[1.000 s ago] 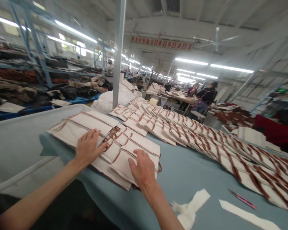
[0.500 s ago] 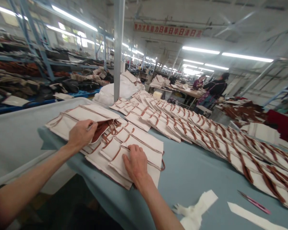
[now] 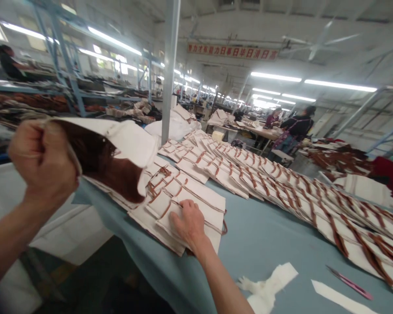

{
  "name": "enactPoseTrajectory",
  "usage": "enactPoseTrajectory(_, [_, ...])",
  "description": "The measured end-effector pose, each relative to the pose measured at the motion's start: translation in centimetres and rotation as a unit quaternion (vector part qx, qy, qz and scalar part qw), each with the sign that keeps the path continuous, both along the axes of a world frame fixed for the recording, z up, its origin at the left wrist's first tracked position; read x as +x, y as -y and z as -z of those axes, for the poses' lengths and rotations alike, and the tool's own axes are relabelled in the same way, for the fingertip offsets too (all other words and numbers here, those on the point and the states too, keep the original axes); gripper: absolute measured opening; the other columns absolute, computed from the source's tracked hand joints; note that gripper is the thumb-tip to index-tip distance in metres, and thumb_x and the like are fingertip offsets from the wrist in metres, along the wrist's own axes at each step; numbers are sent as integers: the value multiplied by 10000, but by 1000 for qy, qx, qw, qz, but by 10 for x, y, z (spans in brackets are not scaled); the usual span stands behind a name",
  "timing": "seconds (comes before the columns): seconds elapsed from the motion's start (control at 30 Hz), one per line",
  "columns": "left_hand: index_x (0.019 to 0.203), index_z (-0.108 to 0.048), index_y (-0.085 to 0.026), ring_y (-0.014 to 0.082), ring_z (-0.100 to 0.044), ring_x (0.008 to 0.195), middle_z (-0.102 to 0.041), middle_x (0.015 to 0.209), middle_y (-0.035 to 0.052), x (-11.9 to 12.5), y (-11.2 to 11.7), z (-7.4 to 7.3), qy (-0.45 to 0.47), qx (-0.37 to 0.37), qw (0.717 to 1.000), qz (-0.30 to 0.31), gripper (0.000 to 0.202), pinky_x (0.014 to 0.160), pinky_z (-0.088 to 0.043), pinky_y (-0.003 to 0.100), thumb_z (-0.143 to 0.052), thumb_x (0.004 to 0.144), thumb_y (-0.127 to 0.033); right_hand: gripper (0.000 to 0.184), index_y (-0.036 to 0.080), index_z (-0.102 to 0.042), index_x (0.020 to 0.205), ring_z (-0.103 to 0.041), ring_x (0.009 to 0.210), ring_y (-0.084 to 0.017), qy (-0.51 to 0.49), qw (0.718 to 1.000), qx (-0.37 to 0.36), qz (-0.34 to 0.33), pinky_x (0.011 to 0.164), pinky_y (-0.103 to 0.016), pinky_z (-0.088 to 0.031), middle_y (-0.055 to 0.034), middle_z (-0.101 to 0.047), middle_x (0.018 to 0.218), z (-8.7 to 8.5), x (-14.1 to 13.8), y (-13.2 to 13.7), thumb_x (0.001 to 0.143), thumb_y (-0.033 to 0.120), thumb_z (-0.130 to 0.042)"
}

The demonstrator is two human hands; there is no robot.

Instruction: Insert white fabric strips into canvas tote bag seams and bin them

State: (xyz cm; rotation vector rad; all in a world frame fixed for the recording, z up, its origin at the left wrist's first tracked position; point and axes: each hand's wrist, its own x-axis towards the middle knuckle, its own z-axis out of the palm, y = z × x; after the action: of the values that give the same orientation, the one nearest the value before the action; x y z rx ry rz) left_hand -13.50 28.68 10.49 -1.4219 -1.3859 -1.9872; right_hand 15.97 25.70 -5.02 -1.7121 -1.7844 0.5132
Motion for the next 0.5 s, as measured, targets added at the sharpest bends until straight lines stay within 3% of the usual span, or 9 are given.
enactPoseTrajectory(0.07, [919,-679,-196,172,-723,840,-697,822,-23,14,46,17,-17,8,999,36,245,897,-614,317,-629,1113,-336,448,155,-777,1279,-732,1286,-351,-51,999,-6,-8,1139,-494,-542,-202,-815,1346,-15,-3,10,1115,508,-555])
enactPoseTrajectory(0.1, [983,-728,-210,203,-797,913,-807,924,3,22,69,31,-37,-2,997,71,195,948,-653,362,-654,1121,-325,601,163,-782,1290,-765,1231,-324,-86,996,-15,-23,1092,-466,-576,-180,-839,1278,-24,-5,17,1170,603,-390])
enactPoseTrajectory(0.13, [1102,-748,-241,258,-848,1086,-872,1086,36,30,90,47,-61,-2,987,150,125,1067,-668,448,-639,1140,-288,780,173,-792,1287,-795,1154,-302,-138,989,-39,-48,1031,-439,-608,-158,-857,1187,-33,-7,25,1186,683,-211])
enactPoseTrajectory(0.2, [1275,-734,-321,302,-855,1242,-897,1244,66,47,126,83,-129,-3,943,306,204,1069,-730,505,-562,1177,-275,1032,185,-819,1230,-821,986,-294,-272,948,-126,-109,902,-420,-645,-134,-855,1005,-48,-11,42,1123,823,-15])
enactPoseTrajectory(0.23, [1335,-716,-330,292,-851,1273,-901,1260,85,56,138,101,-151,-16,926,347,247,1067,-748,488,-512,1204,-284,1040,191,-827,1179,-812,919,-299,-327,922,-164,-129,854,-421,-649,-126,-841,944,-53,-13,51,1090,892,-64])
enactPoseTrajectory(0.3, [1354,-700,-278,278,-872,1228,-917,1179,121,78,155,137,-217,6,889,404,252,1078,-754,443,-488,1232,-338,853,208,-809,1037,-754,816,-288,-371,900,-185,-131,793,-410,-629,-93,-801,867,-57,-15,67,1009,961,-411])
enactPoseTrajectory(0.37, [1306,-710,-206,257,-874,1218,-914,1135,153,102,166,170,-234,9,873,429,270,1188,-688,407,-476,1238,-324,661,221,-738,896,-642,722,-234,-335,925,-145,-107,729,-362,-576,-33,-722,776,-56,-14,81,917,880,-687])
enactPoseTrajectory(0.4, [1261,-727,-186,247,-875,1211,-915,1103,152,112,173,186,-237,19,868,435,297,1261,-629,398,-458,1238,-309,628,224,-694,845,-583,696,-207,-316,935,-127,-101,704,-340,-546,-7,-672,736,-55,-11,88,891,848,-740])
enactPoseTrajectory(0.5, [1267,-745,-197,254,-889,1167,-925,1035,124,124,200,222,-246,60,868,427,274,1308,-578,399,-512,1212,-332,613,226,-643,818,-525,722,-184,-284,948,-101,-101,715,-315,-526,19,-602,726,-53,2,117,935,824,-705])
